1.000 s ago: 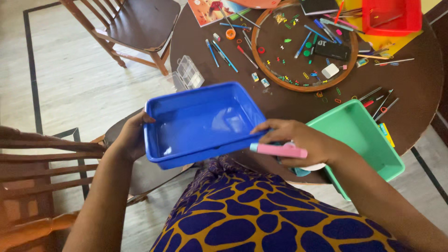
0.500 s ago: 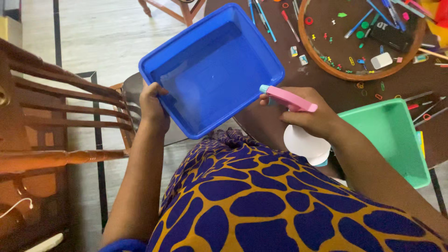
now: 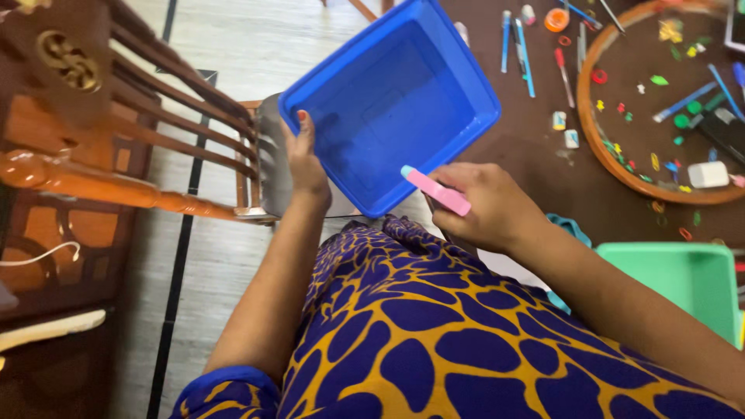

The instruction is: The person sprays a green plastic tray with a pink spray bottle and wipes it with a teal cloth. They then repeat the process with a blue plastic tray. Finally, they place a green pencil and a black pen into the green tray.

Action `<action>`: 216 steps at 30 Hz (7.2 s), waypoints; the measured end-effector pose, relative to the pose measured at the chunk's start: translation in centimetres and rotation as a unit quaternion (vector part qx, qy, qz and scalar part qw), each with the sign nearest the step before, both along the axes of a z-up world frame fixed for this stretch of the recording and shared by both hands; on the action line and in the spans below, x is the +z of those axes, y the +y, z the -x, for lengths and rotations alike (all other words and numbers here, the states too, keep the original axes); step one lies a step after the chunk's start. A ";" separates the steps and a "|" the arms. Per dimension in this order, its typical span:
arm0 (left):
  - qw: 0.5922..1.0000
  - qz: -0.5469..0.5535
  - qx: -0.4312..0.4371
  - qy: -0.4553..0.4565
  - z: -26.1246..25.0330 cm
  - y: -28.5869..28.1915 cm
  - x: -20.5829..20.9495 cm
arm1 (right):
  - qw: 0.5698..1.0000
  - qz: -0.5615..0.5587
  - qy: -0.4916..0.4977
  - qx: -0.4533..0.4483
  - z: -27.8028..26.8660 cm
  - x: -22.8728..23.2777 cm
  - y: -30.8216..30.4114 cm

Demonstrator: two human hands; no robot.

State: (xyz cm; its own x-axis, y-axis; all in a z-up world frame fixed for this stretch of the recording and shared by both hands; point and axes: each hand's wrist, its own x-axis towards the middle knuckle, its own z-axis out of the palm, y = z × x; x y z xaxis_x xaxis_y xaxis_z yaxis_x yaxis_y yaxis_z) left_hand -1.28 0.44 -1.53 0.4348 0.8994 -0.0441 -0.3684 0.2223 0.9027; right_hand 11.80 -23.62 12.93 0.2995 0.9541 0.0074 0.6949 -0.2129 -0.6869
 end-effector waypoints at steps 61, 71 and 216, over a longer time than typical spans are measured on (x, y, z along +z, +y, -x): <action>0.983 0.075 -0.165 0.003 -3.4 7.6 1.3 | 0.878 -0.259 0.073 -0.396 -21.8 -15.5 0.6; 0.978 0.062 -0.197 0.012 -4.5 7.1 0.2 | 0.921 -0.123 0.027 -0.369 -21.0 -14.2 -3.5; 0.928 -0.278 -0.241 0.052 3.6 -6.2 10.4 | 0.844 0.228 -0.232 -0.427 2.8 -3.1 -2.0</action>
